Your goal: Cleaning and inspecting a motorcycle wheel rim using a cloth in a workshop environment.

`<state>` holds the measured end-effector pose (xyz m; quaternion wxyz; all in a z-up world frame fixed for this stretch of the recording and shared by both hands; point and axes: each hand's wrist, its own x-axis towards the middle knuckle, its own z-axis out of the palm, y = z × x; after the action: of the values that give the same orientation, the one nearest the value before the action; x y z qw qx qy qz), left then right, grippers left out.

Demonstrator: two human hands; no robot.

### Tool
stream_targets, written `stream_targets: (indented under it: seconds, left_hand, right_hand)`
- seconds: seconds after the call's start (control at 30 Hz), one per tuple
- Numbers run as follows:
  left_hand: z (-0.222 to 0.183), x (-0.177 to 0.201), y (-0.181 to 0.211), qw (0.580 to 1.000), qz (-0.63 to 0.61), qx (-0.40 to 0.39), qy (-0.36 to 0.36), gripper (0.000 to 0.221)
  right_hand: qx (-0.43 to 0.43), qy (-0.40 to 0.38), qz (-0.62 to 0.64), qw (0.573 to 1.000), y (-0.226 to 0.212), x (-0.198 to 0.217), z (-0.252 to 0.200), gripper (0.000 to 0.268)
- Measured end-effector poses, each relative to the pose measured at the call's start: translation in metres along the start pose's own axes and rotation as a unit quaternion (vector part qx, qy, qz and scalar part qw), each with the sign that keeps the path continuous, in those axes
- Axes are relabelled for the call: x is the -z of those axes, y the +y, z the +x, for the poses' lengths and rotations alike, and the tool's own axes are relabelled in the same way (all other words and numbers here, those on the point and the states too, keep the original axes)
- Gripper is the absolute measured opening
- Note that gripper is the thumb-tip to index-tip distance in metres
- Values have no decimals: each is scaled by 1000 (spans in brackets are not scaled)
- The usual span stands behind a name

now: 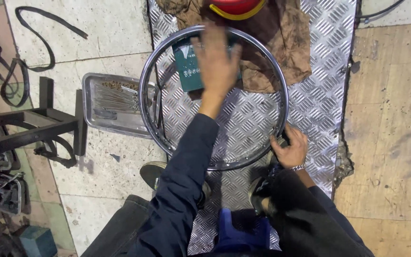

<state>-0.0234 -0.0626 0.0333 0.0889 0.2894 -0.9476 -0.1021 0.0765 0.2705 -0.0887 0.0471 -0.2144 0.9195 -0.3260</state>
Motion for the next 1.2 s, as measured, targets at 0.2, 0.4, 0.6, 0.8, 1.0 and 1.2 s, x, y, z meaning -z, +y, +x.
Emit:
stream_targets:
  seconds: [0.2,0.4,0.6,0.8,1.0,1.2]
  left_hand:
    - [-7,5,-5,972,85,-171,-133,72]
    - [4,25,-100,990,60,114,-49,74]
    - [-12,0,-18,997,-55,-41,-35,74]
    - [-31,-48,21,925,-5,-375,-55,71]
    - [7,-7,-47,988,66,-139,28,71]
    - [-27,-54,13,969,-69,-236,33,78]
  right_hand:
    - [0,-7,-1,1000,-5,5,3,71]
    - [18,5,5,1000,-13,10,9,66]
    - [-2,-10,17,1000,-18,13,8,66]
    - [-14,-10,38,999,-12,12,9,60]
    - [4,19,76,997,1,0,0,56]
    - [10,21,84,996,-6,3,5,57]
